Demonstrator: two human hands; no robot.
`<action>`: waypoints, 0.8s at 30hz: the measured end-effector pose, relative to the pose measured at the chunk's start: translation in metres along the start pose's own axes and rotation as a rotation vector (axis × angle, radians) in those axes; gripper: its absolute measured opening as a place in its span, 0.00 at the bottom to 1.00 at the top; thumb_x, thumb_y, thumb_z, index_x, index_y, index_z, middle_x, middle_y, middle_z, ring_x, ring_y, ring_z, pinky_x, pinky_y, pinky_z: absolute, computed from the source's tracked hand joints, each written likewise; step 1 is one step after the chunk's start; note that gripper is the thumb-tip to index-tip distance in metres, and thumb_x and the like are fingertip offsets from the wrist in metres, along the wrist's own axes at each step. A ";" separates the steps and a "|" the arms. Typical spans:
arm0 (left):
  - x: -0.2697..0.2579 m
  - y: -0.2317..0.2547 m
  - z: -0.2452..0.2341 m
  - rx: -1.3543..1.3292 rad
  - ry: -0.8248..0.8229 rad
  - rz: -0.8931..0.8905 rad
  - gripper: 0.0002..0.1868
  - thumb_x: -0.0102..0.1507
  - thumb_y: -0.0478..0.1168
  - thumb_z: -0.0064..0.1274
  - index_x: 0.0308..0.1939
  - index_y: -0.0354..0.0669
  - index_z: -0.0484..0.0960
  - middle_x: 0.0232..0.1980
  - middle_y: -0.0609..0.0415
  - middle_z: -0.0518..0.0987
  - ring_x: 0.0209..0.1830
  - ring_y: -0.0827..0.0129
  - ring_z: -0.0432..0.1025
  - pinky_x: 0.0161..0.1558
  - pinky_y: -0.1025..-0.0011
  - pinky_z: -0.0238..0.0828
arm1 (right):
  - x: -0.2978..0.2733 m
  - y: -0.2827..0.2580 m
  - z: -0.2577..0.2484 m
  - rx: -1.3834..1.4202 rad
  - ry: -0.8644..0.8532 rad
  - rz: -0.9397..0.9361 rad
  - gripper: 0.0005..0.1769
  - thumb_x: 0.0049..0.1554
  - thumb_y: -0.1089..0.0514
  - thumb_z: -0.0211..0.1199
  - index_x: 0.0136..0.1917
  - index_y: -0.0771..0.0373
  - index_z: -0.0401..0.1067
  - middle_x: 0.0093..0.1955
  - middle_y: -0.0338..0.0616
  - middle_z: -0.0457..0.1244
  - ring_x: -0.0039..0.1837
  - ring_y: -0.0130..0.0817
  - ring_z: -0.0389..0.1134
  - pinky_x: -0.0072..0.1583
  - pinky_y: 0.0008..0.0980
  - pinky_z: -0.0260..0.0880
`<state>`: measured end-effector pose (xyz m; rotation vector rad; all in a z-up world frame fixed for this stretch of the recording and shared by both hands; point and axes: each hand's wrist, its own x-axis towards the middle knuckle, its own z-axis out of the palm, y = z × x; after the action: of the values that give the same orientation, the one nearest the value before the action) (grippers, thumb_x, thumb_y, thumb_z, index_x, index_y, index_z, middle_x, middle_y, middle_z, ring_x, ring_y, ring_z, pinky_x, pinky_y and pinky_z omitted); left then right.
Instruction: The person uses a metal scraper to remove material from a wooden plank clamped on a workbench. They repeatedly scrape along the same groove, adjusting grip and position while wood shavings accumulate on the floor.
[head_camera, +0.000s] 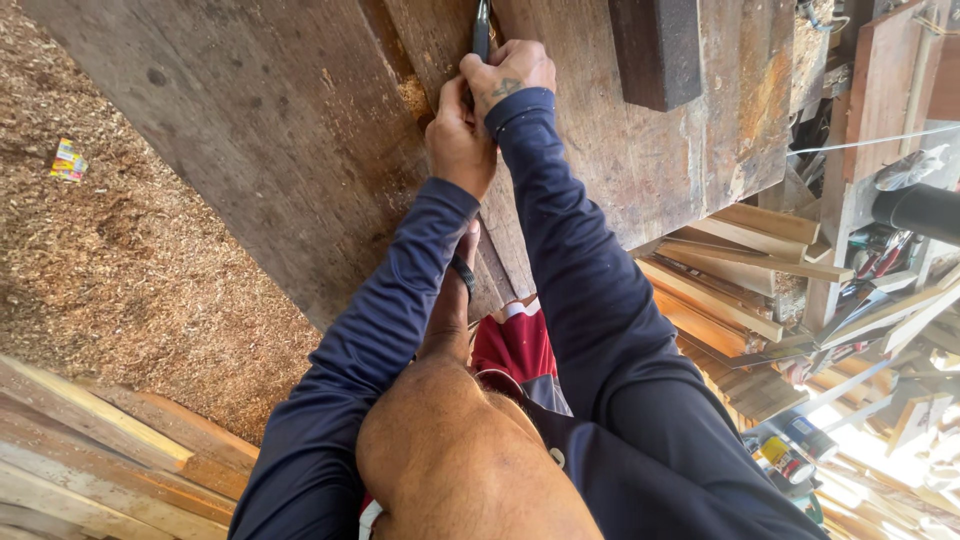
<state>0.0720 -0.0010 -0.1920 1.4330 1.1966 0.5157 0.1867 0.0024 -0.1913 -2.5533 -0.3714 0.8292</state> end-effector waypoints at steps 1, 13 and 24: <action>-0.001 0.000 0.001 0.023 0.025 -0.008 0.22 0.64 0.43 0.61 0.57 0.35 0.76 0.28 0.51 0.80 0.27 0.71 0.76 0.32 0.70 0.74 | 0.000 0.000 0.000 -0.007 0.012 -0.008 0.22 0.43 0.42 0.70 0.35 0.65 0.79 0.32 0.50 0.71 0.36 0.39 0.76 0.45 0.37 0.77; 0.003 0.004 0.000 0.005 0.023 0.009 0.23 0.64 0.47 0.59 0.56 0.35 0.75 0.35 0.49 0.84 0.31 0.66 0.79 0.33 0.69 0.77 | -0.003 -0.006 -0.001 -0.016 -0.014 0.036 0.25 0.45 0.38 0.70 0.36 0.65 0.79 0.33 0.52 0.72 0.36 0.41 0.75 0.45 0.38 0.77; 0.001 0.008 -0.003 0.003 0.018 0.031 0.18 0.64 0.44 0.57 0.52 0.37 0.76 0.35 0.45 0.84 0.33 0.59 0.81 0.36 0.65 0.76 | -0.006 0.000 0.006 0.007 0.158 -0.084 0.24 0.43 0.40 0.72 0.35 0.65 0.81 0.35 0.57 0.71 0.40 0.49 0.75 0.49 0.41 0.76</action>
<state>0.0724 0.0025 -0.1836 1.4543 1.1912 0.5493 0.1787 0.0021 -0.1927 -2.5568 -0.4214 0.5930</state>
